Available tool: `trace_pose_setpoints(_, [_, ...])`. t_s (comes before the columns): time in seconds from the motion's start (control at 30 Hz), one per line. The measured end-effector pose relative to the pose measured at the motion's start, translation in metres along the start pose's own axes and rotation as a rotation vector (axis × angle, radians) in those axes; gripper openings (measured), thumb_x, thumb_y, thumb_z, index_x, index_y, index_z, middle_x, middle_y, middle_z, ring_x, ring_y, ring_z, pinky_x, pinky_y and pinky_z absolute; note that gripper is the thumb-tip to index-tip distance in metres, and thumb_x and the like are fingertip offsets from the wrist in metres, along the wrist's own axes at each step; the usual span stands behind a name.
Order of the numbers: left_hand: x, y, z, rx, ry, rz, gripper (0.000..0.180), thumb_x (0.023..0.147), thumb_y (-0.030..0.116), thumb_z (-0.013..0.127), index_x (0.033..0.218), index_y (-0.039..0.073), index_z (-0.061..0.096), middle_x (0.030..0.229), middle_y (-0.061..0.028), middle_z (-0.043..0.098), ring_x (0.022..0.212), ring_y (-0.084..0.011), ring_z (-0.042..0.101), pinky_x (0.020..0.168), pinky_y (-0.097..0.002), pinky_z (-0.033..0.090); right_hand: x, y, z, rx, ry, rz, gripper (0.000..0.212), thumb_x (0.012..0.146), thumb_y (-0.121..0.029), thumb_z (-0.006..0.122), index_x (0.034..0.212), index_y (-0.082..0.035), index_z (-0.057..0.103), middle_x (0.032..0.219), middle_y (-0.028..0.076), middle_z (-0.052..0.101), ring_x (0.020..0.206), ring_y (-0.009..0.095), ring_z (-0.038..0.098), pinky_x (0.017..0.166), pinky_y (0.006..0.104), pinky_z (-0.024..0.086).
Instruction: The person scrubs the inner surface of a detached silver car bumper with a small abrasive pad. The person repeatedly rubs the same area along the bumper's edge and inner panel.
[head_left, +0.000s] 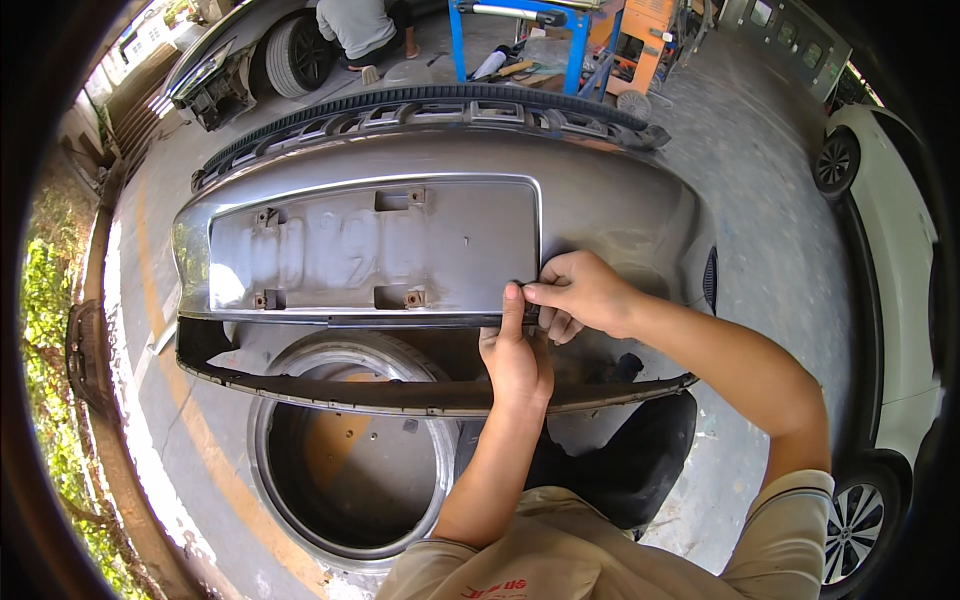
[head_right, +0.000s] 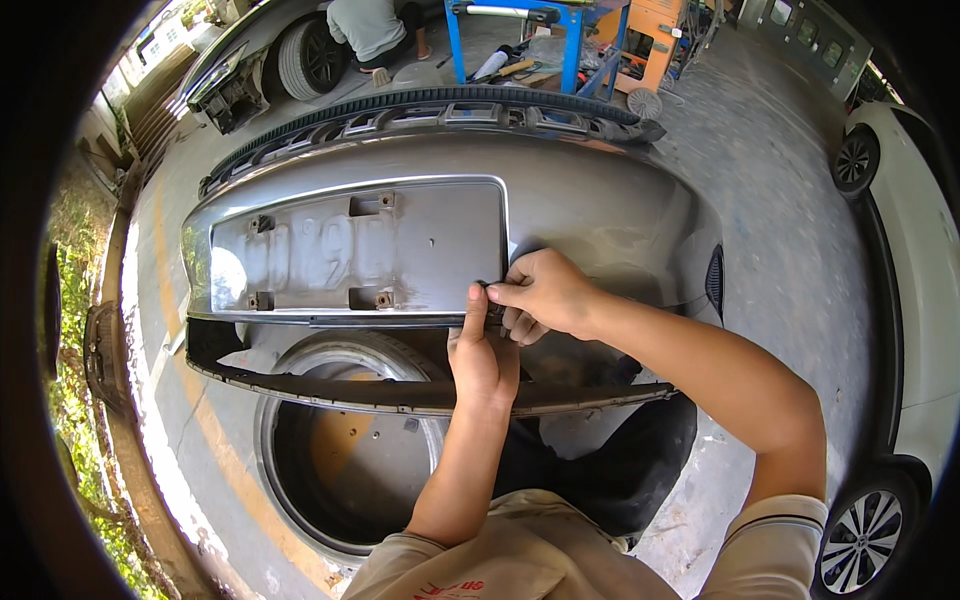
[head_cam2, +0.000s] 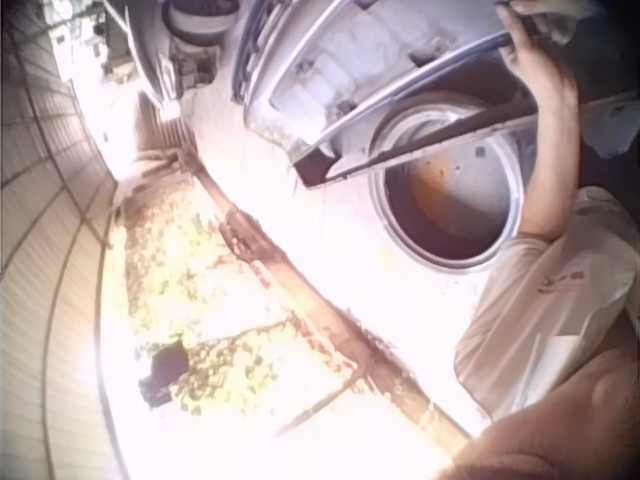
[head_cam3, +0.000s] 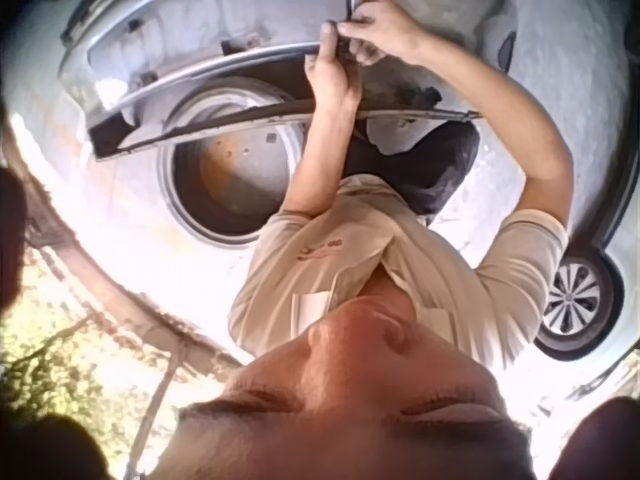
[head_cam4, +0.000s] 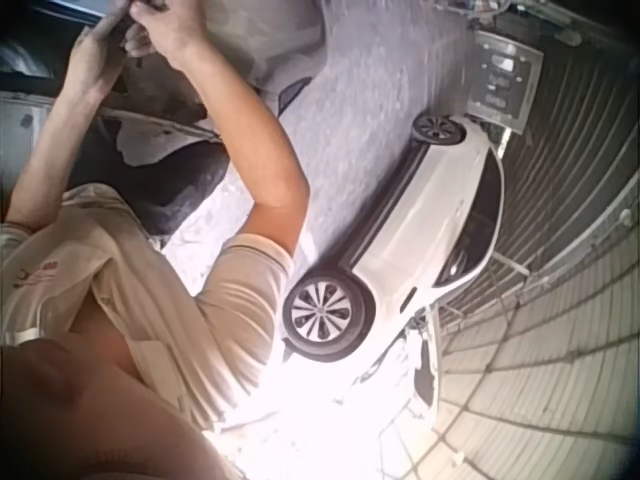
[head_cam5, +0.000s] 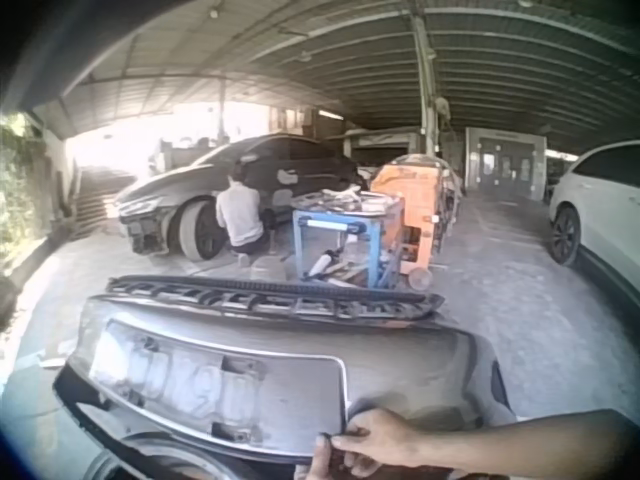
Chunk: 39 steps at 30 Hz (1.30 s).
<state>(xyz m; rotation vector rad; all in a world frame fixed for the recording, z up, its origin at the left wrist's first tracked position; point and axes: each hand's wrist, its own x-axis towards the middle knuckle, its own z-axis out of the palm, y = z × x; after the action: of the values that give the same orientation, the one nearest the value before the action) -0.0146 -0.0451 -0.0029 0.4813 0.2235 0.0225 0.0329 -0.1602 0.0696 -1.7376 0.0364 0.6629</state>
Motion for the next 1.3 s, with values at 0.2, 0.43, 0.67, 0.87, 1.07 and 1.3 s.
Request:
trace_pose_setpoints(0.2, [0.000, -0.001, 0.001, 0.008, 0.066, 0.018, 0.023, 0.099, 0.024, 0.062, 0.110, 0.006, 0.054, 0.093, -0.0035, 0.059, 0.079, -0.0164, 0.054, 0.065, -0.0321, 0.044, 0.000, 0.003, 0.000, 0.023, -0.013, -0.020, 0.027, 0.097, -0.023, 0.063, 0.095, 0.004, 0.060, 0.074, 0.011, 0.064, 0.059, 0.019, 0.065, 0.053, 0.0311, 0.057])
trace_pose_setpoints(0.43, [0.000, -0.004, 0.002, -0.018, 0.042, 0.065, 0.022, 0.099, 0.022, 0.061, 0.109, 0.004, 0.054, 0.096, -0.0039, 0.059, 0.080, -0.0162, 0.054, 0.063, -0.0321, 0.044, 0.000, 0.003, 0.001, 0.010, -0.005, -0.031, 0.029, 0.097, -0.022, 0.063, 0.093, 0.006, 0.060, 0.075, 0.013, 0.065, 0.061, 0.021, 0.067, 0.055, 0.0330, 0.059])
trace_pose_setpoints(0.67, [-0.002, -0.004, 0.014, 0.011, 0.098, 0.152, 0.019, 0.099, 0.020, 0.062, 0.104, 0.003, 0.056, 0.088, -0.0025, 0.061, 0.075, -0.0116, 0.055, 0.066, -0.0294, 0.047, 0.001, 0.005, -0.001, 0.024, -0.004, -0.014, 0.029, 0.096, -0.022, 0.064, 0.094, 0.007, 0.060, 0.076, 0.014, 0.065, 0.061, 0.021, 0.066, 0.056, 0.0334, 0.059])
trace_pose_setpoints(0.87, [0.002, -0.002, 0.005, 0.028, 0.092, 0.087, 0.020, 0.097, 0.020, 0.065, 0.105, 0.002, 0.058, 0.092, -0.0038, 0.063, 0.079, -0.0127, 0.059, 0.068, -0.0289, 0.049, 0.002, 0.002, -0.002, 0.012, -0.013, 0.009, 0.027, 0.097, -0.023, 0.063, 0.093, 0.004, 0.060, 0.075, 0.011, 0.064, 0.060, 0.020, 0.065, 0.055, 0.0318, 0.057])
trace_pose_setpoints(1.07, [0.003, 0.001, -0.002, 0.039, 0.071, 0.028, 0.020, 0.096, 0.019, 0.067, 0.108, 0.005, 0.059, 0.098, -0.0032, 0.064, 0.087, -0.0143, 0.060, 0.073, -0.0322, 0.050, -0.001, -0.002, -0.001, 0.013, -0.021, 0.021, 0.027, 0.098, -0.022, 0.063, 0.092, 0.005, 0.059, 0.075, 0.012, 0.064, 0.061, 0.020, 0.066, 0.054, 0.0328, 0.058])
trace_pose_setpoints(1.3, [0.002, 0.002, 0.004, 0.061, 0.119, 0.053, 0.022, 0.094, 0.018, 0.069, 0.109, 0.005, 0.059, 0.099, -0.0028, 0.064, 0.086, -0.0143, 0.060, 0.073, -0.0313, 0.050, 0.001, -0.001, 0.000, 0.015, -0.016, 0.003, 0.026, 0.098, -0.021, 0.061, 0.090, 0.003, 0.058, 0.075, 0.011, 0.064, 0.061, 0.019, 0.064, 0.054, 0.0325, 0.058])
